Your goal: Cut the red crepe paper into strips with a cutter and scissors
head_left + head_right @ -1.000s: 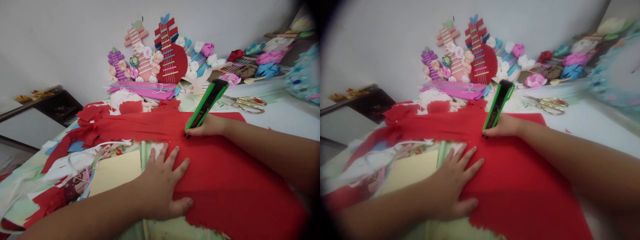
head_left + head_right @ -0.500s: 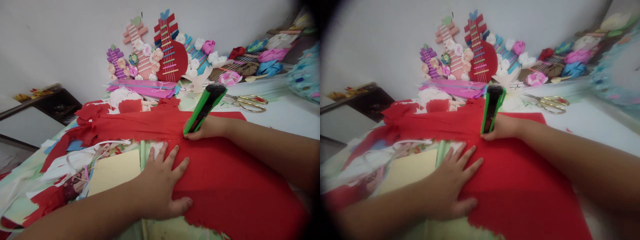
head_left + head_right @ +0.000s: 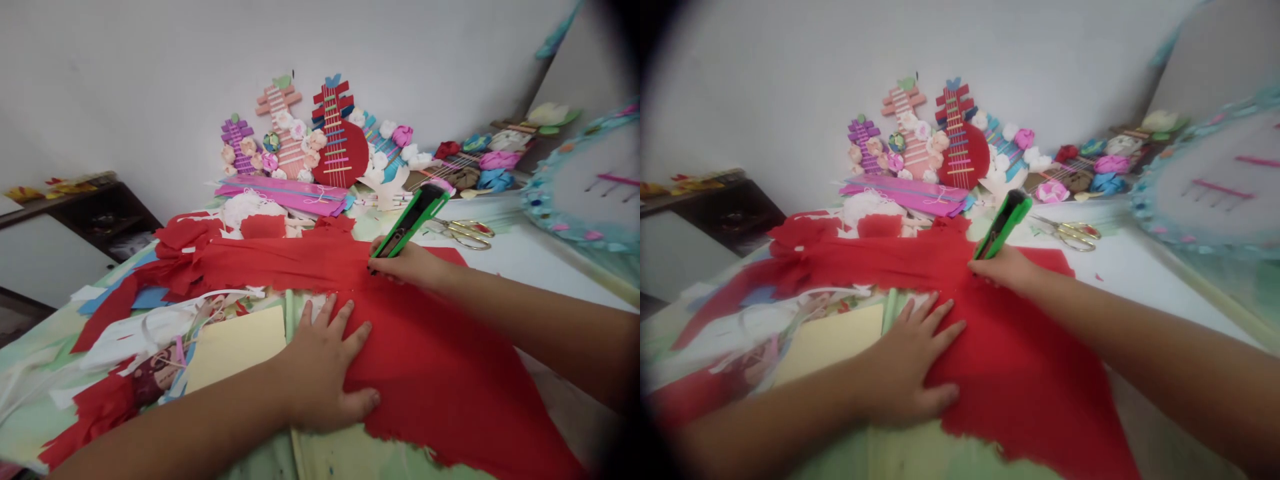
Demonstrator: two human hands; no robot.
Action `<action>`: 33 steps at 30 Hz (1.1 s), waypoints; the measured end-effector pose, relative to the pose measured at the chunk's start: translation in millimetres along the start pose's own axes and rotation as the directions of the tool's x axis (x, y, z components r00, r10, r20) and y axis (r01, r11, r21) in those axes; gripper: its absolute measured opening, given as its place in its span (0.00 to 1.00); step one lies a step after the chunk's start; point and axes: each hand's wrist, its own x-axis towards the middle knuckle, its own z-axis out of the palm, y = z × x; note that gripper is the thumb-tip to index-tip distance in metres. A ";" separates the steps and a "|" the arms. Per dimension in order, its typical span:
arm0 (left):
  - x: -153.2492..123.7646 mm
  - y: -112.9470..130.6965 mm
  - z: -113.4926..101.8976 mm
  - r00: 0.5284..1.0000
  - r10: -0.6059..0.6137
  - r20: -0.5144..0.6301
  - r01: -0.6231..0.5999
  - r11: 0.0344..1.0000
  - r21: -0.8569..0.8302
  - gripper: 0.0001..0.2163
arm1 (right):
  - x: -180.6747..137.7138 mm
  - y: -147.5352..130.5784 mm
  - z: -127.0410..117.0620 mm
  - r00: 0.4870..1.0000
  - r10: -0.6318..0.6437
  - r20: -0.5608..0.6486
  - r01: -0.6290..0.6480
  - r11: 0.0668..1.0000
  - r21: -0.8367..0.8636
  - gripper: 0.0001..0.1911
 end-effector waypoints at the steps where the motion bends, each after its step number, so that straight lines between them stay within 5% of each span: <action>1: 0.0 0.2 -0.6 1.000 0.006 -0.023 -0.006 1.000 0.004 0.35 | -4.3 0.2 2.0 1.000 0.013 -0.005 -0.013 1.000 0.013 0.08; 6: 5.7 1.0 -9.7 0.985 0.068 -0.161 -0.058 0.996 0.065 0.28 | -23.1 -2.8 10.7 0.999 0.031 -0.016 -0.031 0.999 -0.019 0.11; 10: 17.9 -0.9 -17.5 0.974 0.118 -0.194 -0.090 0.985 0.147 0.23 | -26.0 -7.1 13.9 0.981 -0.014 -0.194 -0.020 0.985 -0.173 0.11; 16: 34.9 -10.3 -1.9 0.913 0.178 -0.367 -0.106 0.973 0.206 0.20 | -16.1 7.9 20.2 0.964 -0.073 -0.256 0.038 0.989 -0.141 0.12; 33: 38.5 -18.4 8.8 0.927 0.189 -0.325 -0.132 0.973 0.190 0.25 | -17.7 16.2 22.0 0.976 -0.082 -0.199 0.053 0.988 -0.148 0.16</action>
